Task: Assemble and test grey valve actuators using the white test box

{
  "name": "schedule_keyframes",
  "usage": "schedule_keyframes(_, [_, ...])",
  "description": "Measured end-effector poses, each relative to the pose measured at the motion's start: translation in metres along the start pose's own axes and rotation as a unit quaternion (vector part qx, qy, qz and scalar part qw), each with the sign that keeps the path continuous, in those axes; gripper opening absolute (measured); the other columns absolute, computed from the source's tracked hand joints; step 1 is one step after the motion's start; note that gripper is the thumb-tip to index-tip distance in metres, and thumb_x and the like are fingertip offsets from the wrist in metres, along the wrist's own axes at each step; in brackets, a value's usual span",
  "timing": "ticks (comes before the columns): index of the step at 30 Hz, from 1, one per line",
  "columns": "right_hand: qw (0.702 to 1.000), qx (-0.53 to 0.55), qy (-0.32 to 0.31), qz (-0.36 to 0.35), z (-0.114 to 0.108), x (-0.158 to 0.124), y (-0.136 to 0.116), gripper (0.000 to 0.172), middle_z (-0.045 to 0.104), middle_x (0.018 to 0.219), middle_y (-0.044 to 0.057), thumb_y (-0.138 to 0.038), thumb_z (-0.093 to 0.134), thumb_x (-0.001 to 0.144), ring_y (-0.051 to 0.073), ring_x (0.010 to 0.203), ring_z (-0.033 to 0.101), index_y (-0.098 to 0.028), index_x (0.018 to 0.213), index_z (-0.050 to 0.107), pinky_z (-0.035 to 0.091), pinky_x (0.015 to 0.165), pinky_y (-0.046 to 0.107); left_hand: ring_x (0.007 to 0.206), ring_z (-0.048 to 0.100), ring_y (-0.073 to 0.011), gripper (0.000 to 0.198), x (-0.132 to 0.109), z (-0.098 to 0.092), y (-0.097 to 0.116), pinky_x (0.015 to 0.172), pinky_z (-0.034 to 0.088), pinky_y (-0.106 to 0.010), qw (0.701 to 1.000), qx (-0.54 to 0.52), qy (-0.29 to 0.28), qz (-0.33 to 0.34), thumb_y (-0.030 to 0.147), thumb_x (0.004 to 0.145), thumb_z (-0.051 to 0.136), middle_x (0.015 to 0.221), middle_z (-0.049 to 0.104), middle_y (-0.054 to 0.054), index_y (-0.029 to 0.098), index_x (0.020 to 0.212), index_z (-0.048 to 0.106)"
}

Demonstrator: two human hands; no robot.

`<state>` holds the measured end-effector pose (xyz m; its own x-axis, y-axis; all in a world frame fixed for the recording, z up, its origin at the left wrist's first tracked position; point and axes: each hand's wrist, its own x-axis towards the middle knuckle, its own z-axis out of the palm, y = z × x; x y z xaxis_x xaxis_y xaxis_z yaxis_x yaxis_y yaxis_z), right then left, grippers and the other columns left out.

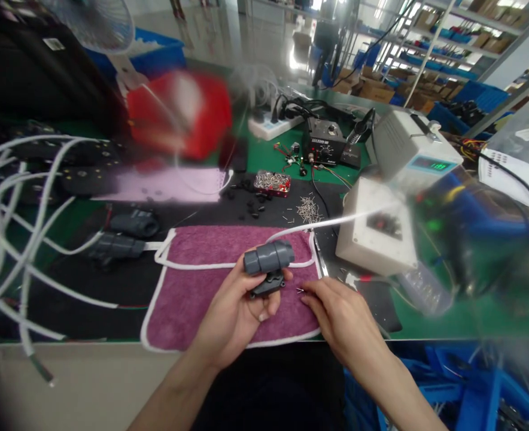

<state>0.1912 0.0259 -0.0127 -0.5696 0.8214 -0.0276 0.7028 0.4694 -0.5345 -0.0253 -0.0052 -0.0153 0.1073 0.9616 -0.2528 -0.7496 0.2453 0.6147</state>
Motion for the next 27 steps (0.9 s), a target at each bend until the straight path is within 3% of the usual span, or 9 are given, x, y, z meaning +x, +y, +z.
schedule_keyframes(9, [0.996, 0.014, 0.085, -0.004, -0.009, -0.015, 0.001, 0.018, 0.072, 0.111, -0.001, -0.028, 0.057, 0.111, 0.019, 0.094, 0.069, -0.026, 0.120, 0.072, 0.052, 0.083, 0.028, 0.063, 0.067, -0.0125, 0.034, 0.000, -0.001, 0.000, 0.057, 0.042, -0.023, 1.000, -0.012, -0.002, -0.008, 0.024, 0.097, 0.063, 0.110, 0.074, -0.011, 0.023, 0.129, 0.052])
schedule_keyframes(14, [0.977, 0.033, 0.209, 0.042, -0.019, -0.010, -0.036, 0.014, 0.072, 0.096, -0.002, -0.039, 0.067, 0.107, 0.017, 0.074, 0.067, -0.029, 0.105, 0.076, 0.051, 0.061, 0.023, 0.064, 0.067, -0.0130, 0.039, -0.001, 0.000, -0.001, 0.055, 0.040, -0.022, 1.000, 0.001, -0.003, -0.013, 0.026, 0.099, 0.062, 0.109, 0.074, -0.010, 0.025, 0.135, 0.047])
schedule_keyframes(16, [0.971, 0.037, 0.233, 0.019, -0.017, -0.001, -0.053, 0.011, 0.071, 0.097, -0.001, -0.035, 0.066, 0.108, 0.018, 0.075, 0.067, -0.028, 0.107, 0.074, 0.053, 0.064, 0.024, 0.064, 0.066, -0.0124, 0.040, -0.001, 0.000, -0.001, 0.056, 0.040, -0.022, 1.000, 0.000, -0.006, -0.013, 0.025, 0.099, 0.061, 0.106, 0.073, -0.008, 0.026, 0.136, 0.046])
schedule_keyframes(20, [0.969, -0.003, 0.232, -0.081, -0.005, 0.017, -0.068, 0.011, 0.071, 0.108, 0.002, -0.020, 0.059, 0.110, 0.020, 0.093, 0.069, -0.025, 0.112, 0.070, 0.056, 0.086, 0.029, 0.062, 0.062, -0.0105, 0.041, 0.000, 0.000, -0.002, 0.057, 0.042, -0.022, 1.000, -0.013, -0.005, -0.019, 0.025, 0.098, 0.064, 0.093, 0.067, -0.001, 0.026, 0.135, 0.045])
schedule_keyframes(25, [0.968, -0.062, 0.194, -0.146, 0.006, 0.014, -0.046, 0.022, 0.070, 0.122, 0.004, -0.024, 0.058, 0.109, 0.025, 0.102, 0.070, -0.028, 0.127, 0.070, 0.060, 0.089, 0.035, 0.061, 0.063, -0.0112, 0.051, 0.000, -0.001, -0.007, 0.056, 0.043, -0.021, 0.999, -0.026, 0.001, -0.021, 0.032, 0.093, 0.072, 0.091, 0.066, 0.000, 0.026, 0.135, 0.043])
schedule_keyframes(27, [0.961, -0.072, 0.221, -0.150, 0.009, 0.010, -0.036, 0.027, 0.071, 0.121, 0.002, -0.032, 0.059, 0.108, 0.029, 0.102, 0.071, -0.036, 0.131, 0.072, 0.062, 0.087, 0.039, 0.058, 0.062, -0.0102, 0.057, 0.002, -0.002, -0.012, 0.053, 0.044, -0.020, 0.999, -0.031, 0.004, -0.020, 0.034, 0.089, 0.077, 0.095, 0.066, -0.001, 0.026, 0.134, 0.043])
